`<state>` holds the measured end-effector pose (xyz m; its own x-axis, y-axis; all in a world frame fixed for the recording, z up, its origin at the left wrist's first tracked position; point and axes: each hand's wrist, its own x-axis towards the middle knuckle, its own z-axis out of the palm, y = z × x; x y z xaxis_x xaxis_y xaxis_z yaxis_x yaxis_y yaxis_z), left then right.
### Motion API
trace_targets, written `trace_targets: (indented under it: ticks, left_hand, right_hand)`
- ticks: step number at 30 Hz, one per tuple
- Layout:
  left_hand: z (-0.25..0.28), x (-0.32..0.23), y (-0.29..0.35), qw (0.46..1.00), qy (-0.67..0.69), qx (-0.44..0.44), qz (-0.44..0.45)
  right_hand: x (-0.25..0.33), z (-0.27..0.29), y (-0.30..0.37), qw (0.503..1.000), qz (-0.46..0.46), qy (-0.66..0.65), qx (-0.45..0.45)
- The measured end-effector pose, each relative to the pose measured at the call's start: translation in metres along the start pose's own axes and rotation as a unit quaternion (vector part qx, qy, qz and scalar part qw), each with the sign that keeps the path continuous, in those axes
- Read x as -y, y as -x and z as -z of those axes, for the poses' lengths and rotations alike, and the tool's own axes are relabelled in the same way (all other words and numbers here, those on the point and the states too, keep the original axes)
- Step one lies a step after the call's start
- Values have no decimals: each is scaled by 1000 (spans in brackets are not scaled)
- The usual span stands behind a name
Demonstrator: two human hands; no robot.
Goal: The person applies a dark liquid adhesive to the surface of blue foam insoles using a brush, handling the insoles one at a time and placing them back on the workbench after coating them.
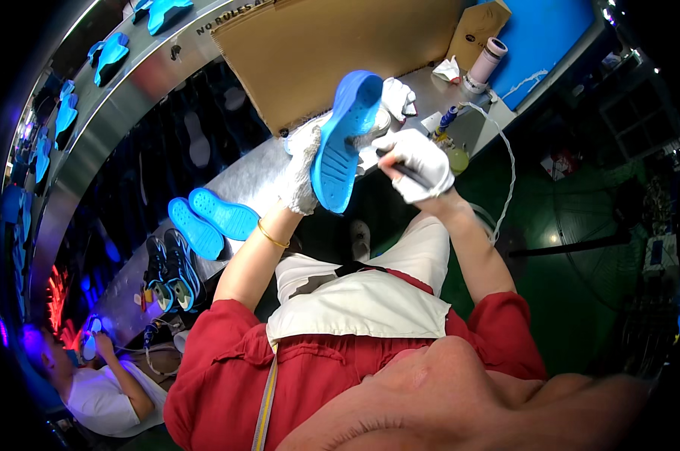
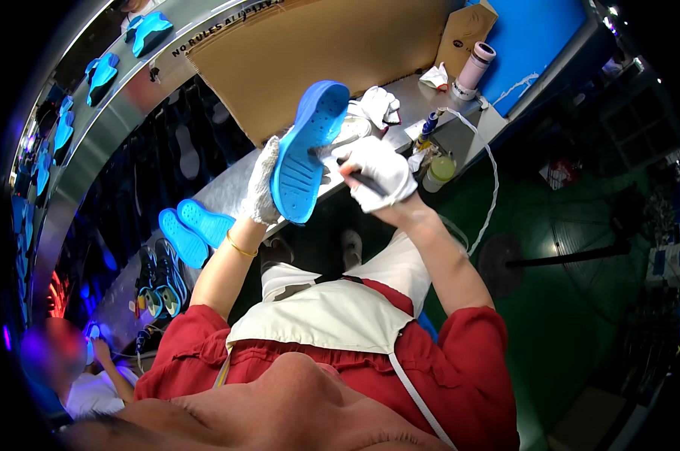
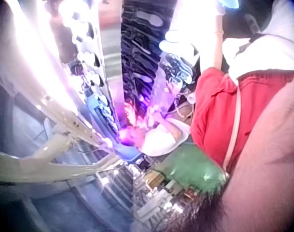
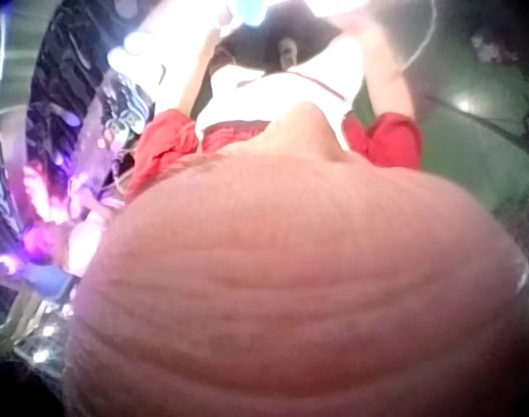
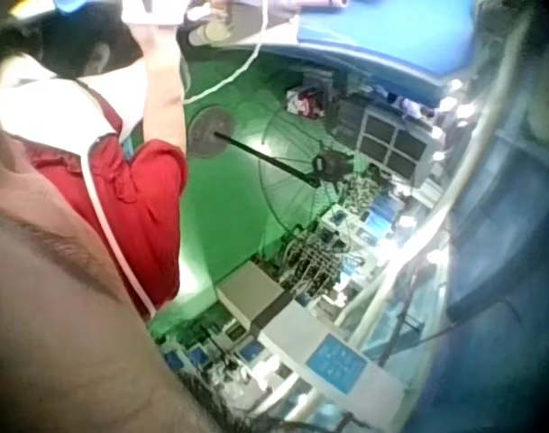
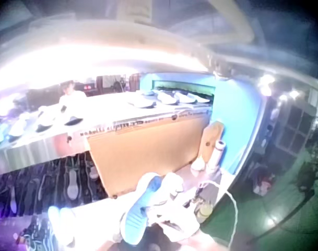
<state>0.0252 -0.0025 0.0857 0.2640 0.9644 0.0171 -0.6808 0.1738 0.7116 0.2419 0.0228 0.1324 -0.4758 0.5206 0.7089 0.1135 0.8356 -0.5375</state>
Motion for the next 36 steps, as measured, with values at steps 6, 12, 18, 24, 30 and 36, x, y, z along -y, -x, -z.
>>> trace_targets:
  ticks: [6,12,18,24,30,36]
  left_hand:
    - [-19,-21,18,997,-49,1,-53]
    - [-33,-44,36,991,-106,5,-78]
    - [-70,-162,12,980,-52,137,-131]
    - [-37,-300,-90,953,170,83,-237]
    - [-100,-304,-57,774,-525,-240,-261]
    - [3,-380,-59,256,-890,-326,-191]
  right_hand:
    - [17,17,-11,998,-5,-51,34]
    - [25,25,-38,998,-39,-57,-3]
    - [65,27,-19,988,-121,-96,-1]
    - [82,-12,-20,965,-153,-211,-29]
    - [71,-2,-19,959,-159,-234,-9]
    - [55,-17,-18,960,-157,-230,22]
